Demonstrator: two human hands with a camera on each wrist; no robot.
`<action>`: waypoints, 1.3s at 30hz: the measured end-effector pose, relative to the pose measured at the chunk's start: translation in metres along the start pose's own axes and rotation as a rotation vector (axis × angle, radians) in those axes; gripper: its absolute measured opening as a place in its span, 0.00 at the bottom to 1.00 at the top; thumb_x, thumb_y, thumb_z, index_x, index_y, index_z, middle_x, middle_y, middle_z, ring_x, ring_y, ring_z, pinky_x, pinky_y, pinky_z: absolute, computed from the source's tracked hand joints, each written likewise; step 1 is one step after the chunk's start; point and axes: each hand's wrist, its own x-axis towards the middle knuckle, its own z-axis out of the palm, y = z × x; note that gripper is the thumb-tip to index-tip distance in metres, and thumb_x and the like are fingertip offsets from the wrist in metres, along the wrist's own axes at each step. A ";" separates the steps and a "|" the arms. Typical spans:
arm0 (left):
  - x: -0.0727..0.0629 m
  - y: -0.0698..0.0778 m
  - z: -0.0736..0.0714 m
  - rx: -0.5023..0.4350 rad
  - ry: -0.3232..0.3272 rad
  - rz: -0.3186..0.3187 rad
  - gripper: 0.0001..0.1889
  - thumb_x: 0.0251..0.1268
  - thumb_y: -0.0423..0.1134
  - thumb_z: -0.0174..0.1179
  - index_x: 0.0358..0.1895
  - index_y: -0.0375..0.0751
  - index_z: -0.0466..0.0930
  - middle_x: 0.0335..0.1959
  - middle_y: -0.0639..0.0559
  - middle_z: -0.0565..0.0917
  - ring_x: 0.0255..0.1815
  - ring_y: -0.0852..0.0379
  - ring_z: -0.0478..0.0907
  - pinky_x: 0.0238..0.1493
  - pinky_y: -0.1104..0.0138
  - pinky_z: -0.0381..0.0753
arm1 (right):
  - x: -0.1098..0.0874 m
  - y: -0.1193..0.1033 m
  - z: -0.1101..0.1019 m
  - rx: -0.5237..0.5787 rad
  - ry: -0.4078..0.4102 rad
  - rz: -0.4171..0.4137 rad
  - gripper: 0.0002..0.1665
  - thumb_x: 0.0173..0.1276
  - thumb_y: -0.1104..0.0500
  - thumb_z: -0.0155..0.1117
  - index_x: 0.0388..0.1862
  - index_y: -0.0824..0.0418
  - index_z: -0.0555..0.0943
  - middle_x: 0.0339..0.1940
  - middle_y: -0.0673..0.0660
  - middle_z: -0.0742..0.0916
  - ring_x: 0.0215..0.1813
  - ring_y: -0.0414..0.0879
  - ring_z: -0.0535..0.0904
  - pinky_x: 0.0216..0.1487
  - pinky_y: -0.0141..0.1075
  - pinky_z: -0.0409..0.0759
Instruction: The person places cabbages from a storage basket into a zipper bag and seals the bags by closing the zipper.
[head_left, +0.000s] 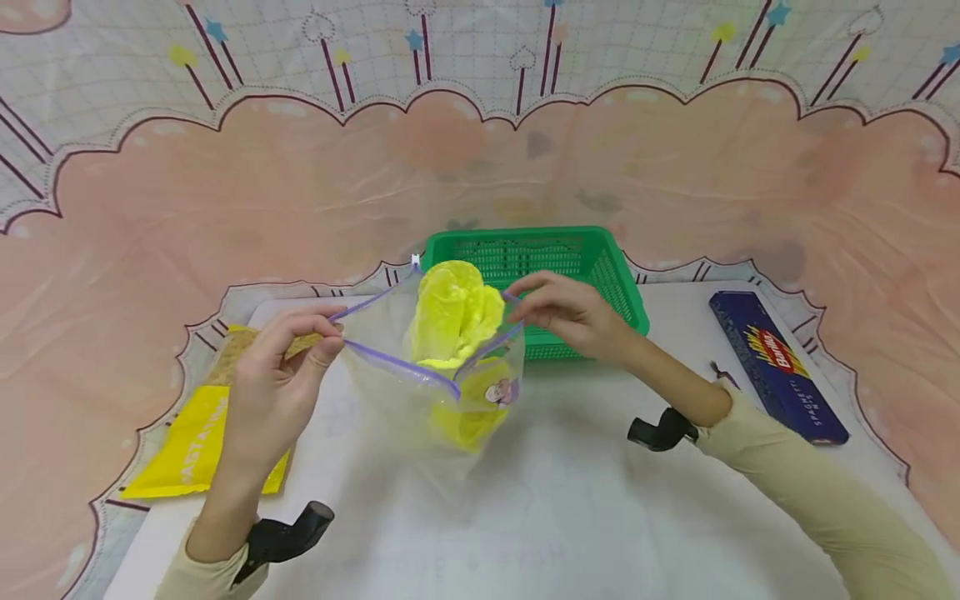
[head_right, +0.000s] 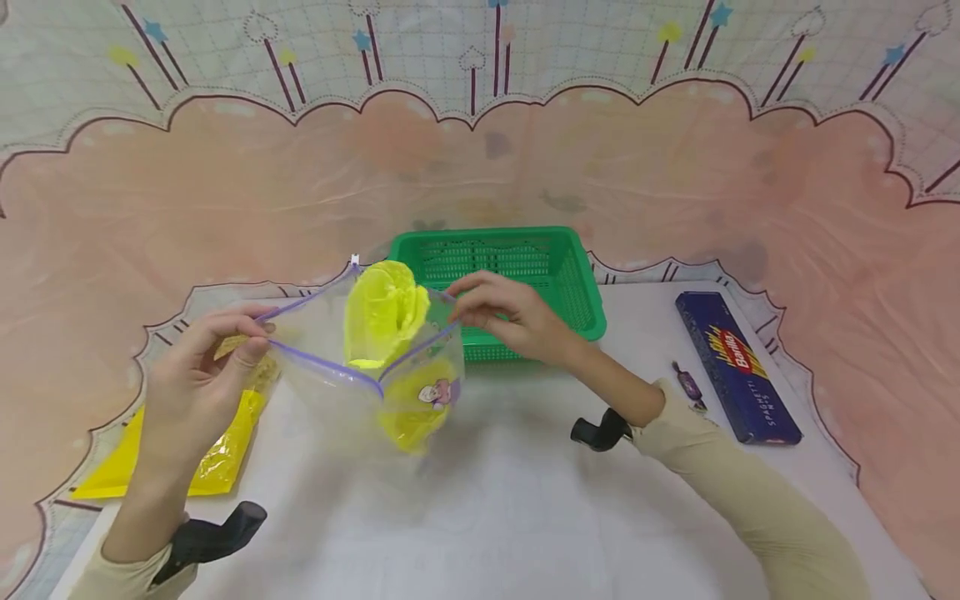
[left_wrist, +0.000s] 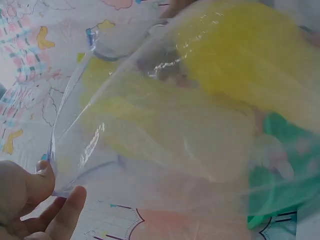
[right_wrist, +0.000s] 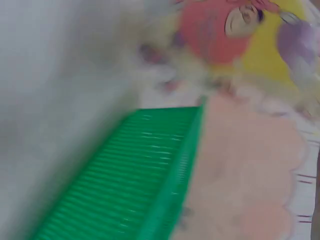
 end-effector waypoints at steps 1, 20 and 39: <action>-0.001 -0.001 0.000 -0.008 -0.001 -0.013 0.10 0.54 0.18 0.62 0.39 0.29 0.80 0.48 0.57 0.82 0.51 0.64 0.78 0.51 0.82 0.78 | 0.006 -0.004 -0.004 0.009 0.025 -0.004 0.07 0.67 0.73 0.57 0.40 0.69 0.81 0.47 0.68 0.82 0.58 0.41 0.78 0.52 0.28 0.82; 0.000 0.008 0.007 -0.039 -0.038 -0.033 0.11 0.53 0.20 0.65 0.41 0.31 0.82 0.48 0.55 0.80 0.51 0.65 0.79 0.50 0.80 0.79 | 0.031 -0.022 -0.010 -0.095 0.014 -0.003 0.14 0.59 0.80 0.61 0.40 0.67 0.83 0.47 0.66 0.86 0.59 0.44 0.81 0.52 0.30 0.83; 0.005 0.022 0.017 -0.091 0.004 0.013 0.12 0.50 0.19 0.66 0.39 0.31 0.82 0.49 0.49 0.81 0.53 0.59 0.79 0.49 0.78 0.80 | 0.043 -0.021 -0.002 0.046 0.094 0.269 0.09 0.69 0.72 0.55 0.46 0.70 0.80 0.51 0.66 0.85 0.51 0.37 0.84 0.52 0.29 0.83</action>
